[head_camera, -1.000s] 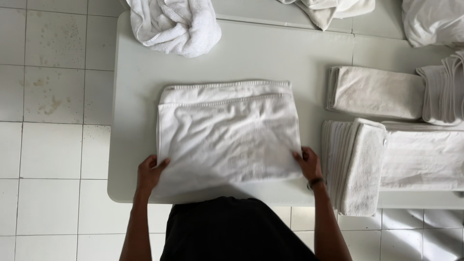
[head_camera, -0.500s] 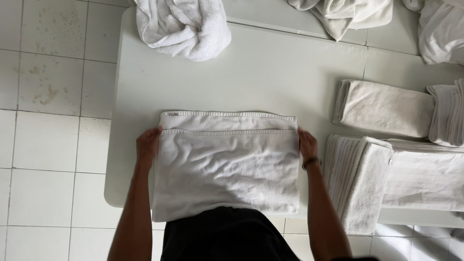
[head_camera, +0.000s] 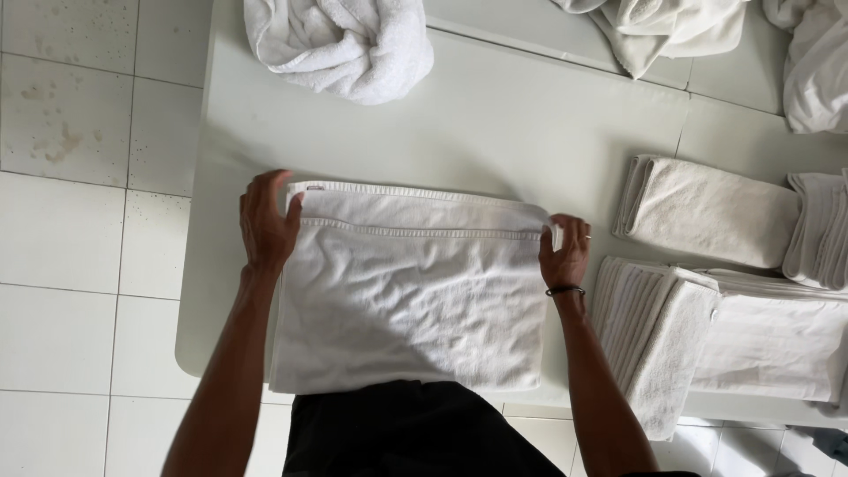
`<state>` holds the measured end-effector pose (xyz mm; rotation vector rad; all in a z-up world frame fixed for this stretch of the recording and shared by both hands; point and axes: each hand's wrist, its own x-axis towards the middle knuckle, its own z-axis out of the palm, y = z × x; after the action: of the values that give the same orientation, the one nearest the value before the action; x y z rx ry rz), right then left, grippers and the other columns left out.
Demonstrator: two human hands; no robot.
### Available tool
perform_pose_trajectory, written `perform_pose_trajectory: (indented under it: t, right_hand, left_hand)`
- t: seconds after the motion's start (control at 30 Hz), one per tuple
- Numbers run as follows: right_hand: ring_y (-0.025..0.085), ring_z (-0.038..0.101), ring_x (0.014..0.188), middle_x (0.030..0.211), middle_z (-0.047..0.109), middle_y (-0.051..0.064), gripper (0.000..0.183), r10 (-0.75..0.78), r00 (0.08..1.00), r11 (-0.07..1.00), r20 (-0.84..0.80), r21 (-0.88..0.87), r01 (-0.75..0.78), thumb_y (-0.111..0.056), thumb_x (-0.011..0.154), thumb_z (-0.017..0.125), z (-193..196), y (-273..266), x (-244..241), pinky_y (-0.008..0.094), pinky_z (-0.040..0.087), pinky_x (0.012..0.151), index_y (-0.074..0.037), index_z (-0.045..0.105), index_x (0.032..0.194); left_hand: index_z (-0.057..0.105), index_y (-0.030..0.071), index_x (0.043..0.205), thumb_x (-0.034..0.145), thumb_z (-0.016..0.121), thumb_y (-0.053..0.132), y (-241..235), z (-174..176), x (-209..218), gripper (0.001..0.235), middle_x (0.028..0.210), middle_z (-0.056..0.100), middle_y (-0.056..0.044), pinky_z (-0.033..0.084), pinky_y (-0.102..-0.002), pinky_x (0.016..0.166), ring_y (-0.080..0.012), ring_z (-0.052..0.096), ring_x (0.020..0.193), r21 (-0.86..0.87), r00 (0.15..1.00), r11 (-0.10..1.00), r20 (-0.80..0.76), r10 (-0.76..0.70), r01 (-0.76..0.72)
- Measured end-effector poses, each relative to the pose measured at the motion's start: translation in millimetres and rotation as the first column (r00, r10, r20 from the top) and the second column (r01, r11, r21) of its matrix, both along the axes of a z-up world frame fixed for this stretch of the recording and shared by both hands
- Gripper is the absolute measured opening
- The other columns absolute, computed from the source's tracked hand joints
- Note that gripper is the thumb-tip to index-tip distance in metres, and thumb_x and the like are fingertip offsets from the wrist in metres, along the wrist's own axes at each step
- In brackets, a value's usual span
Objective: The person folds white towels on a table, smoothing the fabric by hand and stacking the finished items.
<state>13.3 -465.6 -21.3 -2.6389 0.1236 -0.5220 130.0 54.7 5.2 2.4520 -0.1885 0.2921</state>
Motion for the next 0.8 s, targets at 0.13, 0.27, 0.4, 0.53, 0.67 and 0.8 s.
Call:
perform_pose_trajectory:
  t: [0.13,0.27,0.4,0.53,0.67,0.8]
  right_hand:
    - [0.028,0.069,0.107,0.113,0.067,0.0,0.028,0.094,0.996,0.991,-0.005,-0.099,-0.094,0.001,0.101,0.066,-2,-1,-9,0.044,0.056,0.086,-0.02,0.075,0.117]
    - [0.027,0.072,0.104,0.108,0.071,0.0,0.025,0.156,0.988,0.984,0.017,-0.085,-0.154,-0.003,0.101,0.069,-6,6,-6,0.042,0.059,0.09,-0.02,0.079,0.115]
    - [0.032,0.063,0.135,0.138,0.069,0.002,0.042,0.111,0.945,0.99,-0.307,-0.048,-0.132,-0.022,0.101,0.079,-6,14,-13,0.057,0.046,0.116,-0.023,0.073,0.143]
    - [0.03,0.062,0.132,0.132,0.067,-0.004,0.042,0.02,0.919,0.991,-0.395,-0.113,-0.07,-0.037,0.099,0.08,-8,10,-8,0.056,0.037,0.123,-0.032,0.071,0.139]
    - [0.03,0.07,0.111,0.106,0.075,0.001,0.035,-0.029,0.797,0.999,-0.603,0.001,0.038,-0.052,0.098,0.082,-6,-7,-3,0.054,0.045,0.114,-0.024,0.072,0.116]
    - [0.026,0.074,0.124,0.122,0.081,-0.001,0.045,-0.012,0.74,0.902,-0.672,0.312,0.297,-0.066,0.096,0.087,5,-37,-6,0.044,0.054,0.114,-0.03,0.078,0.121]
  left_hand:
    - [0.076,0.021,0.138,0.105,0.075,0.019,5,-2,-5,0.033,0.118,0.082,-0.003,0.054,-0.049,0.103,-0.0287,0.077,0.119,0.103,0.855,0.957,-0.482,-0.192,0.273]
    - [0.069,0.025,0.134,0.097,0.082,0.03,16,-1,-10,0.04,0.121,0.071,0.0,0.049,-0.049,0.105,-0.0276,0.069,0.12,0.284,0.786,0.882,-0.602,-0.142,0.377]
    - [0.074,0.02,0.119,0.093,0.088,0.037,17,-9,-8,0.034,0.118,0.064,-0.004,0.045,-0.051,0.105,-0.0295,0.063,0.119,0.34,0.77,0.88,-0.637,-0.045,0.333]
    - [0.076,0.021,0.11,0.095,0.088,0.035,25,-7,-10,0.023,0.109,0.061,-0.002,0.047,-0.045,0.095,-0.0268,0.064,0.109,0.245,0.746,0.921,-0.662,-0.07,0.304]
    - [0.076,0.009,0.121,0.101,0.09,0.032,34,-5,-26,0.033,0.111,0.075,-0.015,0.057,-0.043,0.095,-0.0282,0.069,0.106,-0.28,0.698,0.956,-0.702,-0.14,-0.089]
    - [0.077,0.019,0.121,0.105,0.089,0.036,39,-13,-42,0.026,0.09,0.074,0.004,0.051,-0.027,0.071,-0.0079,0.062,0.077,-0.45,0.711,0.794,-0.703,-0.033,-0.409]
